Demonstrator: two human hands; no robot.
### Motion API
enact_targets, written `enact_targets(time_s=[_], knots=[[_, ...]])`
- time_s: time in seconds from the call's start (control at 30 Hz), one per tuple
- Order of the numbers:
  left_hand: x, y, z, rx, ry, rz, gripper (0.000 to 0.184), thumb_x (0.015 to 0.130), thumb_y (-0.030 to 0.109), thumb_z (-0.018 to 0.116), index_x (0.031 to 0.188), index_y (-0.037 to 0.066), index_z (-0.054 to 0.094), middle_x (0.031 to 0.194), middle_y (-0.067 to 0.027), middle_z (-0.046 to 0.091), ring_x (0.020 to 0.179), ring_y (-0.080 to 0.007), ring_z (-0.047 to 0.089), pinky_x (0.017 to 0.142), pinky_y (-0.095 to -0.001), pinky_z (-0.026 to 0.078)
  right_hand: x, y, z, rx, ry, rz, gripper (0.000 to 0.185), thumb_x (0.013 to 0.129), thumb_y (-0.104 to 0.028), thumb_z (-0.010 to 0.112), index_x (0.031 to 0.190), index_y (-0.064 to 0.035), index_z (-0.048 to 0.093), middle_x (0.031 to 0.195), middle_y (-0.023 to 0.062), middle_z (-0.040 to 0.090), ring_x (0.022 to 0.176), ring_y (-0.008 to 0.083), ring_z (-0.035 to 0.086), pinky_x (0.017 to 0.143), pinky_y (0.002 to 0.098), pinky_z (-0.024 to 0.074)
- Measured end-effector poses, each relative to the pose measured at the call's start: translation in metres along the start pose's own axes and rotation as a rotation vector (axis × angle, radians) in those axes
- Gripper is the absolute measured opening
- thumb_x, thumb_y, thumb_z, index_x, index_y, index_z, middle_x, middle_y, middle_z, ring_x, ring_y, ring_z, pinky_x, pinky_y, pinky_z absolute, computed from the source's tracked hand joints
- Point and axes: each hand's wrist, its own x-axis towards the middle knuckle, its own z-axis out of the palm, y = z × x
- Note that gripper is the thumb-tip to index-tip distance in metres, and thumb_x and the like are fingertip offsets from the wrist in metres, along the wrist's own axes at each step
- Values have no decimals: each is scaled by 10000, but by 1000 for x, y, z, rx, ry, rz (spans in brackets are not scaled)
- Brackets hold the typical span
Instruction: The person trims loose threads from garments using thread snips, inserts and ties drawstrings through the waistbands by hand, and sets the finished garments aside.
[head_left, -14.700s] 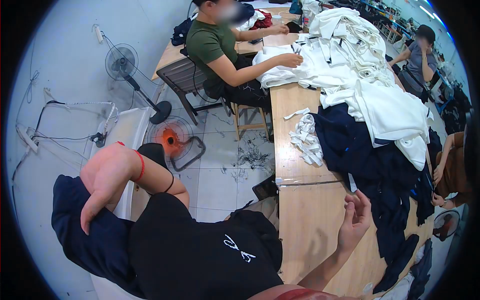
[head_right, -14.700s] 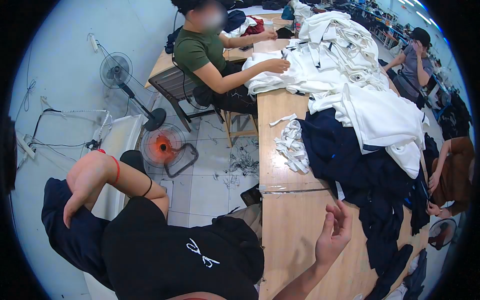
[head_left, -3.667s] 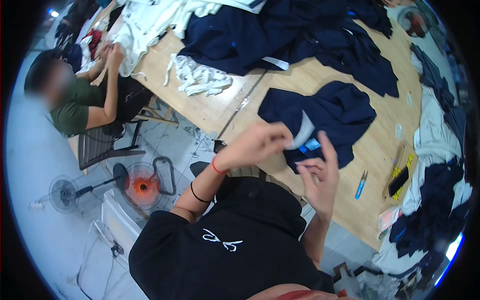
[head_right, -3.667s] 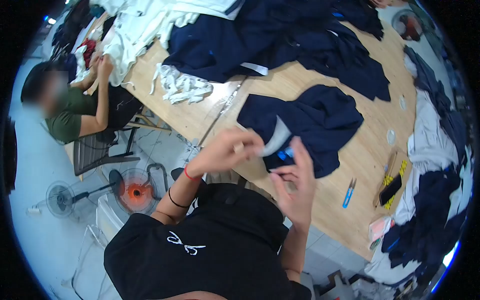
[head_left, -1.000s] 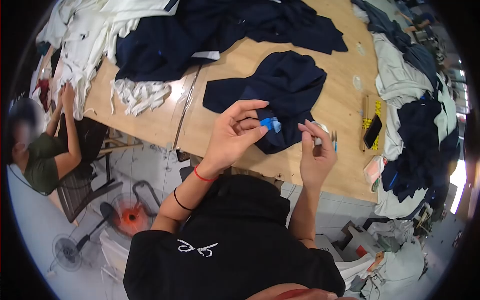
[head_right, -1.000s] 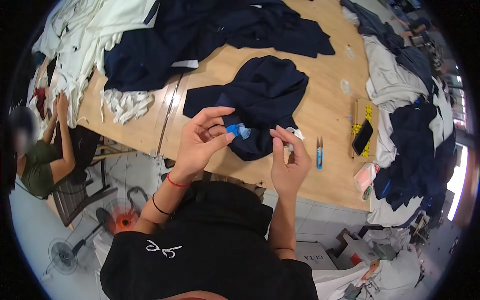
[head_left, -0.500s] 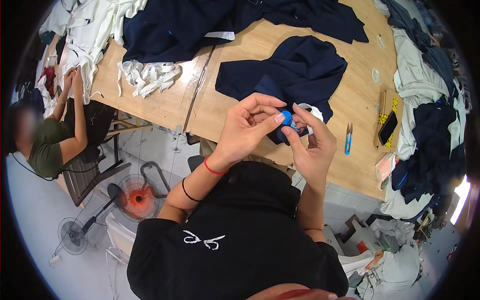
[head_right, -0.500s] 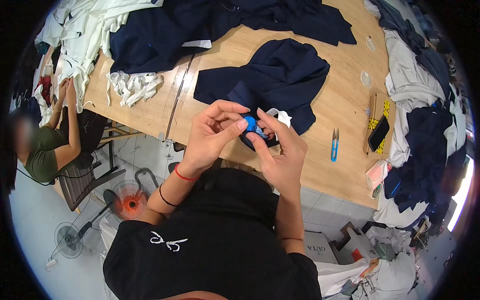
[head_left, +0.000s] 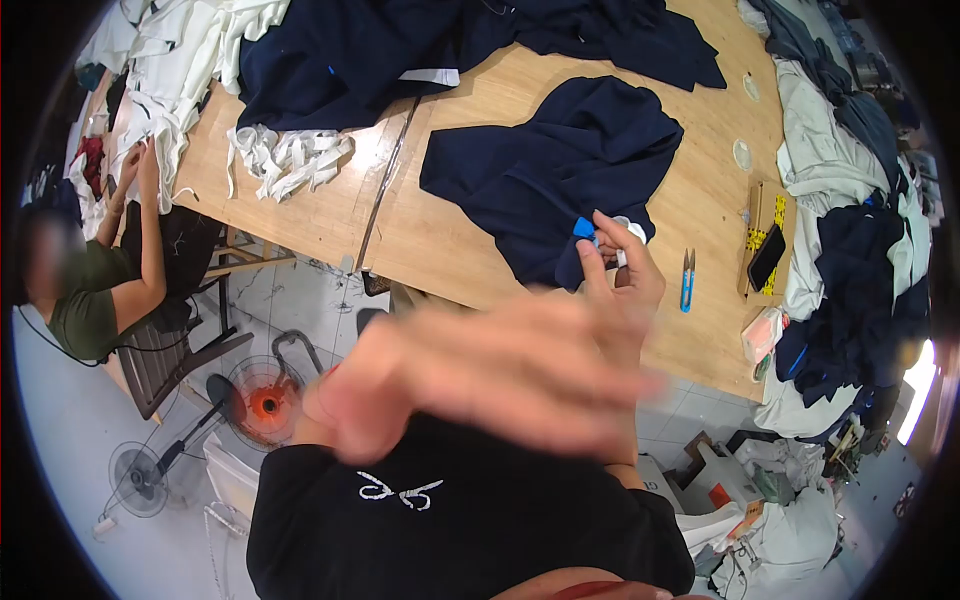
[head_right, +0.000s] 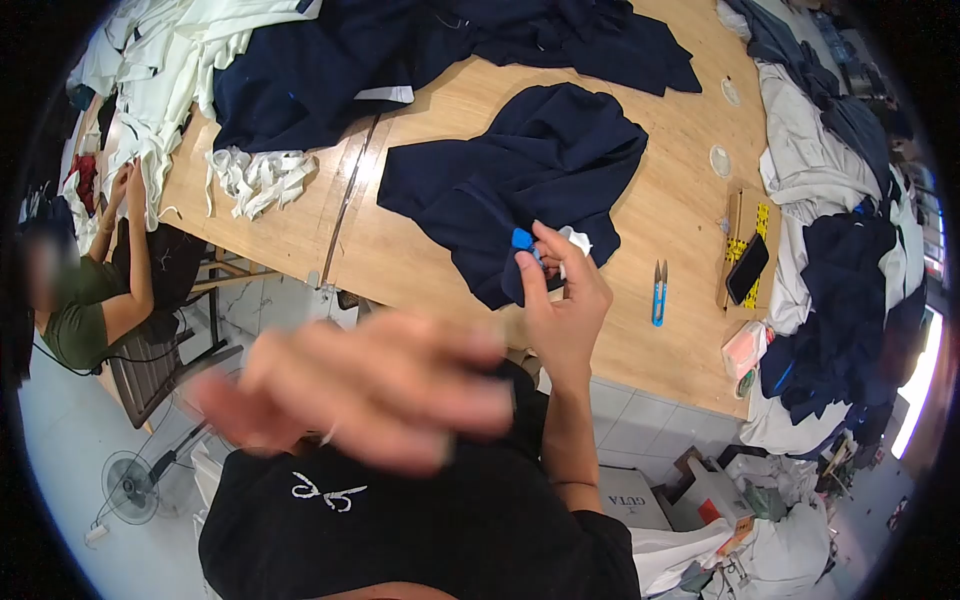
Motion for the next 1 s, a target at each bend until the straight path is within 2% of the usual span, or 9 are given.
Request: enact_targets(time_s=[0.13,0.37,0.5,0.53,0.57,0.63,0.87,1.0], knots=[[9,16,31,-220,-294,74,849,1185,557,199,1271,-129,691,1449,-329,635,1459,-547,497,1238,-565,375,2,16,-7,52,10,-39,330,972,4,797,1301,4,775,1026,62,757,914,104,661,847,258,537],[34,-15,40,-292,-463,33,883,1155,618,179,1346,-120,623,1510,-304,574,1497,-494,454,1260,-533,336,-1,14,-9,88,28,-23,340,971,18,799,1309,22,761,1013,33,725,907,91,633,833,242,511],[29,-9,39,-287,-483,-20,910,1137,653,167,1389,-115,584,1545,-290,540,1519,-464,430,1273,-515,313,-5,18,-8,100,34,-5,346,964,23,804,1307,11,766,1014,31,716,908,92,630,850,251,514],[23,-3,38,-290,-491,-20,917,1133,662,164,1399,-114,574,1554,-287,531,1524,-457,424,1276,-510,307,-4,7,-6,99,51,56,342,962,22,805,1302,2,773,1025,43,726,914,97,643,858,262,523],[19,0,38,-306,-508,-13,925,1129,671,161,1410,-113,565,1563,-283,523,1530,-449,418,1280,-505,302,-5,20,-10,63,32,-26,348,960,22,807,1305,-7,776,1051,64,745,925,106,662,863,270,538],[19,4,38,-313,-517,-11,942,1120,688,155,1431,-110,545,1581,-276,505,1540,-434,406,1286,-496,290,-4,19,-10,65,26,-4,354,962,30,798,1314,-5,771,1057,72,754,931,108,668,877,271,543],[39,-14,31,-324,-494,-40,1007,1090,749,134,1506,-101,477,1642,-252,445,1578,-382,363,1308,-464,251,0,19,-7,128,24,45,344,968,40,784,1310,13,766,1031,56,737,943,102,648,897,263,525],[25,2,34,-388,-451,-73,1050,1073,784,122,1549,-96,438,1677,-238,410,1600,-352,339,1321,-446,228,-3,20,-9,110,30,33,339,962,34,792,1300,13,775,1026,44,734,941,91,638,899,250,513]])
